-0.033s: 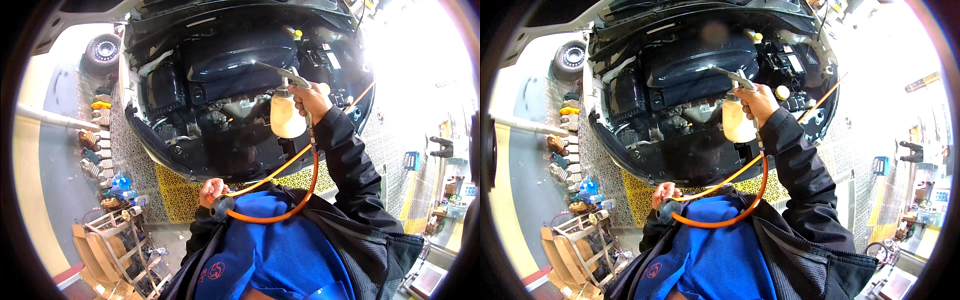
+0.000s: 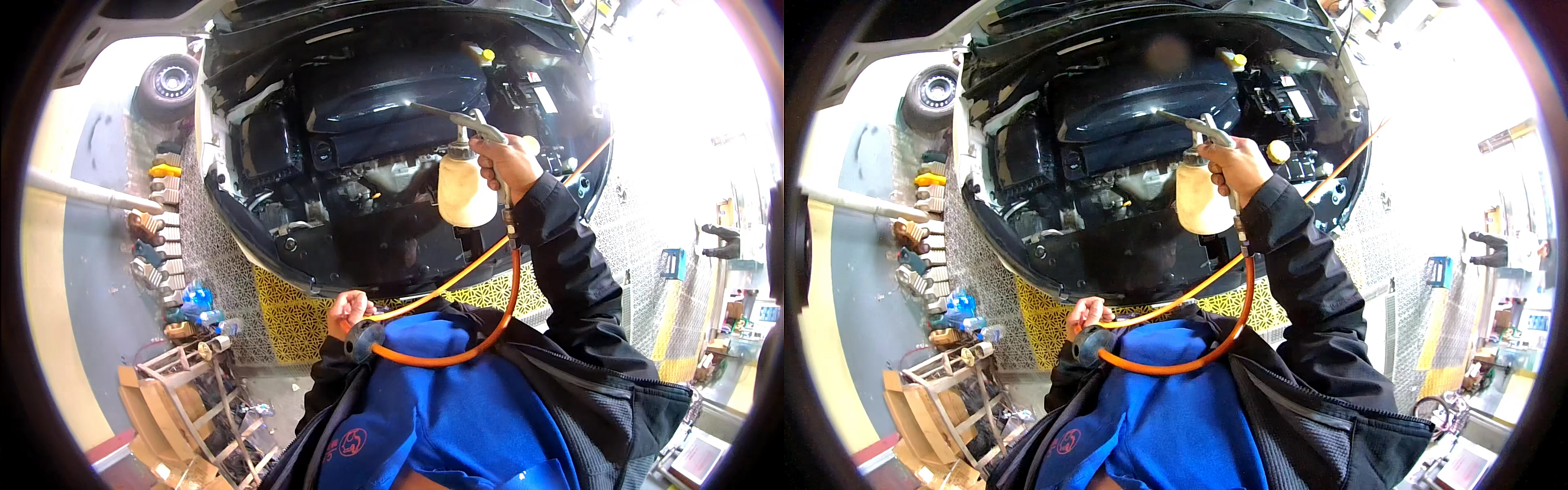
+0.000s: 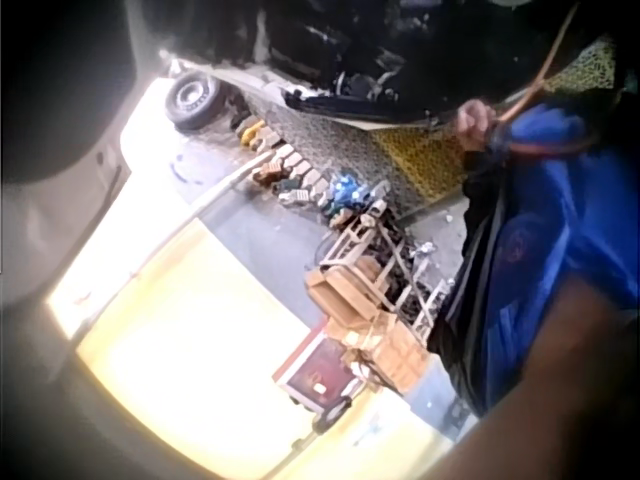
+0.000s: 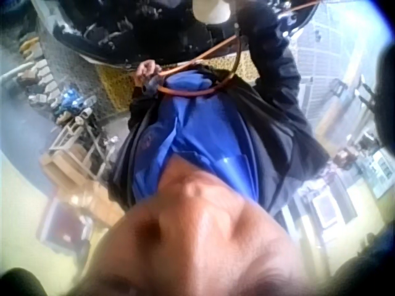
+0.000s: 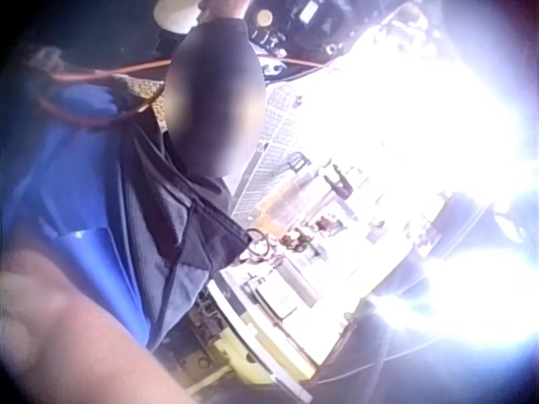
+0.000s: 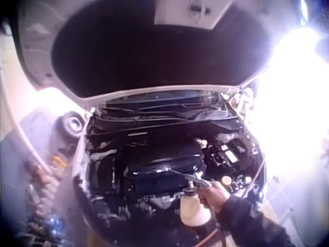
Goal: The person sprays a cleaning solution onto the engine bay of a white car using a spray gun, then uses a blue air blower to dry the components. The person moves between the engine and the side of the car, handling the tools and hoses throughout the process.
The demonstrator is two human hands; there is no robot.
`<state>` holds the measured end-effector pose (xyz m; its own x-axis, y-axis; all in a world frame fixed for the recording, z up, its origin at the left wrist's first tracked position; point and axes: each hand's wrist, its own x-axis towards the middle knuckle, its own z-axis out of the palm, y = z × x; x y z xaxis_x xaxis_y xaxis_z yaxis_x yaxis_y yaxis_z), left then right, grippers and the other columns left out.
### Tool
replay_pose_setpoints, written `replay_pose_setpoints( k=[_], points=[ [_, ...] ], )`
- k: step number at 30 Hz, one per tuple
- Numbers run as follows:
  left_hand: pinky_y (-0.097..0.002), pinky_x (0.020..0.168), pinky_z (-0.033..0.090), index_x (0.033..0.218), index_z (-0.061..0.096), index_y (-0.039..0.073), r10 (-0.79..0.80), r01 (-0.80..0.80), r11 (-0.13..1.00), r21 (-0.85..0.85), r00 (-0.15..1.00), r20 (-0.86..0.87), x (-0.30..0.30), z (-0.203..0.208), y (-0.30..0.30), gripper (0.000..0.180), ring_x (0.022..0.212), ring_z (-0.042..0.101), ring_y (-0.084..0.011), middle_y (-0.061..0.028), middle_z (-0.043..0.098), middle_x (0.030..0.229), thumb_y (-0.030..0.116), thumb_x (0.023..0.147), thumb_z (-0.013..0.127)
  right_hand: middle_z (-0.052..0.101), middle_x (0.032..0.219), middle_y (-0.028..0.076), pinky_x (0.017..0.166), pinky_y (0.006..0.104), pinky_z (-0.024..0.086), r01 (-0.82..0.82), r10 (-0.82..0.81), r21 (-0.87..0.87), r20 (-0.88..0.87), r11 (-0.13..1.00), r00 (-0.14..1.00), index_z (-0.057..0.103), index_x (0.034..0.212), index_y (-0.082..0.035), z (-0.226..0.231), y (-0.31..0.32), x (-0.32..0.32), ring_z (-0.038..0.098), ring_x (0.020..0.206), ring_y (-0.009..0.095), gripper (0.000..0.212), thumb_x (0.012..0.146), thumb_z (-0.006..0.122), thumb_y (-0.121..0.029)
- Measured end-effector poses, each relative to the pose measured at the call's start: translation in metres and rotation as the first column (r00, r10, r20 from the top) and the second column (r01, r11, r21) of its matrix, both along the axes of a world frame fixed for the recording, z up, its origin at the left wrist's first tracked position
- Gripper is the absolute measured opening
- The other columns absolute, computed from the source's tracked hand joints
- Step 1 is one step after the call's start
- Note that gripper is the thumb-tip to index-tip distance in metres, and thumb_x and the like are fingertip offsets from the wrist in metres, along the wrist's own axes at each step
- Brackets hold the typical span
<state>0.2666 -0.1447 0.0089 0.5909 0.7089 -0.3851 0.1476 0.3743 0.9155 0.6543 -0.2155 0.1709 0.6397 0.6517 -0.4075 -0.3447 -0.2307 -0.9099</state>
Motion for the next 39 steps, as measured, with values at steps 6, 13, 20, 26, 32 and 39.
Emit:
replay_pose_setpoints(
  k=[6, 13, 20, 26, 32, 39],
  points=[
    [-0.0275, 0.069, 0.054, 0.099, 0.059, 0.002, 0.041, -0.041, 0.996, -0.085, 0.999, -0.004, -0.004, 0.005, 0.0, 0.023, 0.072, 0.063, -0.0133, -0.0055, 0.065, 0.081, 0.025, 0.095, 0.062, 0.044, 0.061, -0.004, 0.039, 0.0214, 0.034, 0.077, -0.077, -0.004, 0.043, 0.997, 0.996, 0.057, 0.085, -0.007, -0.008, 0.008, 0.005, 0.042, 0.046, 0.006, 0.008, 0.088, 0.06, -0.013],
    [-0.027, 0.069, 0.053, 0.101, 0.059, 0.002, 0.025, -0.025, 0.998, -0.059, 1.0, 0.0, -0.01, 0.007, -0.006, 0.024, 0.073, 0.063, -0.0128, -0.0057, 0.065, 0.081, 0.026, 0.095, 0.062, 0.043, 0.06, -0.003, 0.038, 0.0228, 0.032, 0.212, -0.214, 0.052, 0.042, 0.976, 0.976, 0.056, 0.082, -0.006, -0.009, 0.022, 0.014, 0.04, 0.044, 0.007, 0.007, 0.087, 0.059, -0.01],
    [-0.0333, 0.072, 0.05, 0.091, 0.054, -0.001, 0.042, 0.045, 0.959, -0.279, 0.954, 0.298, -0.028, -0.026, 0.005, 0.037, 0.066, 0.053, -0.0161, 0.0, 0.046, 0.066, 0.036, 0.091, 0.06, 0.046, 0.061, -0.002, 0.039, 0.0246, 0.031, 0.057, -0.06, 0.069, 0.048, 0.996, 0.997, 0.058, 0.085, -0.006, -0.012, 0.03, 0.046, 0.041, 0.045, 0.008, 0.009, 0.083, 0.064, -0.012],
    [-0.0317, 0.079, 0.05, 0.102, 0.057, -0.001, -0.093, 0.091, 0.995, -0.038, 0.994, -0.061, -0.002, 0.03, -0.012, 0.03, 0.078, 0.06, -0.0149, -0.0044, 0.06, 0.08, 0.028, 0.096, 0.054, 0.044, 0.06, -0.003, 0.04, 0.0251, 0.032, 0.286, -0.298, 0.16, 0.064, 0.945, 0.952, 0.049, 0.075, -0.011, -0.029, 0.044, 0.079, 0.041, 0.045, 0.009, 0.014, 0.084, 0.06, -0.011],
    [-0.0304, 0.083, 0.048, 0.104, 0.057, -0.004, -0.001, 0.015, 0.979, -0.204, 0.998, 0.066, -0.008, 0.026, -0.022, 0.031, 0.085, 0.056, -0.0152, -0.0035, 0.057, 0.088, 0.024, 0.097, 0.047, 0.045, 0.057, 0.001, 0.036, 0.0268, 0.033, 0.298, -0.297, 0.154, -0.031, 0.942, 0.954, 0.055, 0.079, -0.005, -0.026, 0.063, 0.092, 0.042, 0.041, 0.012, 0.009, 0.081, 0.063, -0.008],
    [-0.022, 0.072, 0.046, 0.101, 0.056, -0.002, 0.145, -0.053, 0.965, -0.256, 0.922, 0.359, -0.004, 0.016, -0.03, 0.022, 0.076, 0.052, -0.0067, -0.0003, 0.057, 0.085, 0.015, 0.092, 0.066, 0.045, 0.06, -0.001, 0.038, 0.0246, 0.032, -0.121, 0.114, 0.047, 0.131, 0.992, 0.985, 0.06, 0.083, -0.002, -0.028, 0.091, 0.067, 0.042, 0.044, 0.009, 0.011, 0.084, 0.063, -0.013]
  ],
)
